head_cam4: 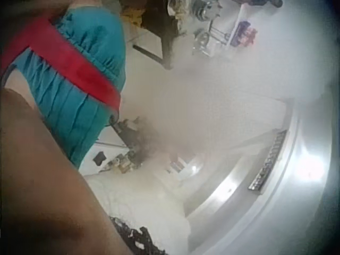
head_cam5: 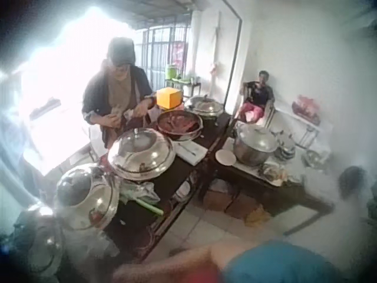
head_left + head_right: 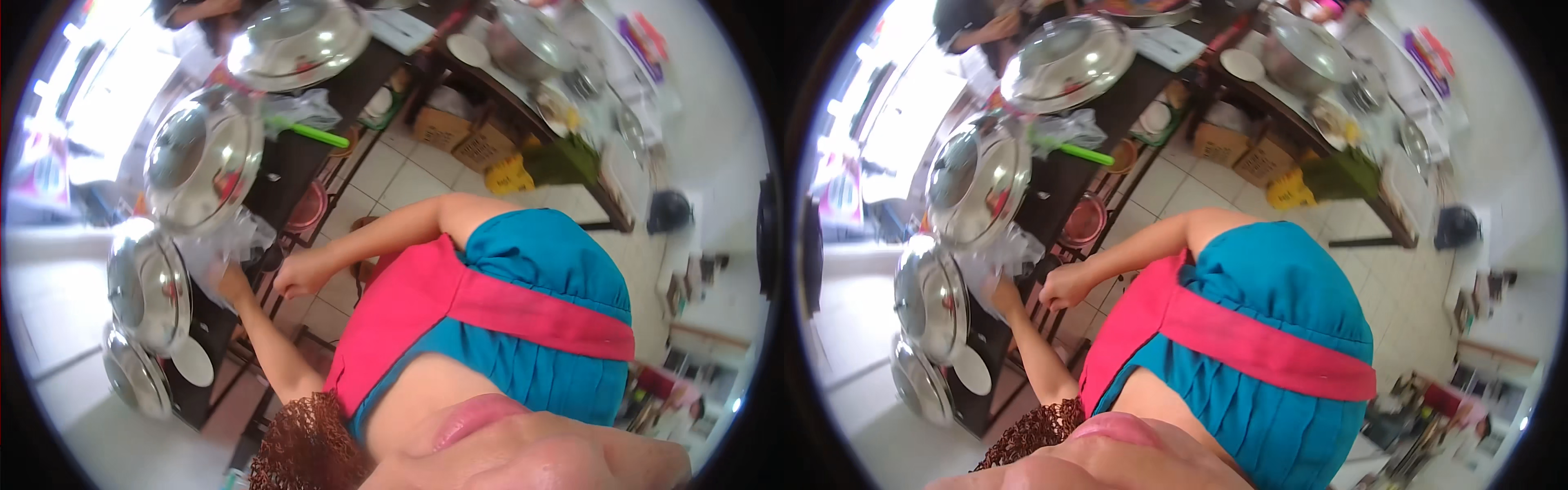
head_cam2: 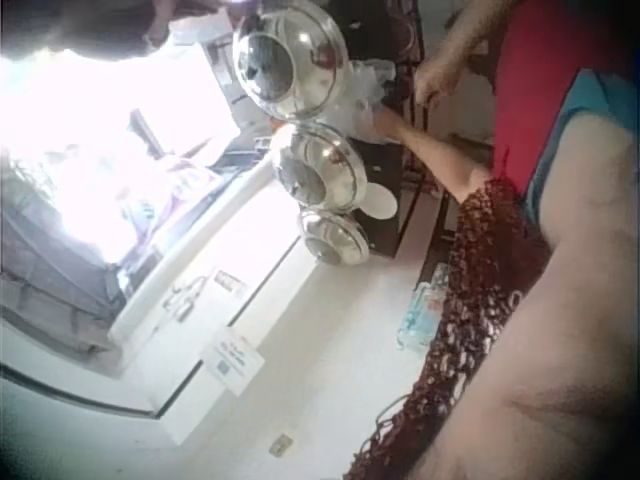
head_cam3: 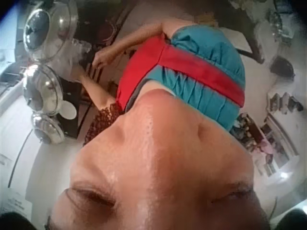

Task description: The person scoops noodles from a large serving tray into a plastic bag, prepares small food packets by hand, and uses a spoon to transfer breakfast items including eggs and sausages into containers.

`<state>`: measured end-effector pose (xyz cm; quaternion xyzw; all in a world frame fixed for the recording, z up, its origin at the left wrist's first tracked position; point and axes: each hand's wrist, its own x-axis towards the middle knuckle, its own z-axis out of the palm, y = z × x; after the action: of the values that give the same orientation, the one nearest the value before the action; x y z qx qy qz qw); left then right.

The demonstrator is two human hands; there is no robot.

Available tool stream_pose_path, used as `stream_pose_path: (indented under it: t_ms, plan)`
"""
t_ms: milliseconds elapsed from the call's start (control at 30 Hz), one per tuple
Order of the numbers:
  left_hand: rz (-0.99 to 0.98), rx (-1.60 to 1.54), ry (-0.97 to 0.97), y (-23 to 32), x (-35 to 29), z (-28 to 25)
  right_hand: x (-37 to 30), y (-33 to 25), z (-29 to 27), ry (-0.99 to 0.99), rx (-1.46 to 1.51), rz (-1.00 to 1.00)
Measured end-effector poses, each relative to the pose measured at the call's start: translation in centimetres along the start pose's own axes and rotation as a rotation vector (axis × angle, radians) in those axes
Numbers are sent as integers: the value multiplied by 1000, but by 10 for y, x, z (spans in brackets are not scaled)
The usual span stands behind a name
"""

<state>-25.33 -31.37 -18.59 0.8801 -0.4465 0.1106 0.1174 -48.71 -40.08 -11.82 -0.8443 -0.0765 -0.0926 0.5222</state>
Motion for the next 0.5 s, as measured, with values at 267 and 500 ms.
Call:
stream_pose_path:
  t_ms: [267,500]
  plan:
    - [-292,-442,16,31,-44,-40,30,39,18,248,-296,69]
    - [-286,-1063,-41,138,-107,-143,-1,10,-16,320,-222,-90]
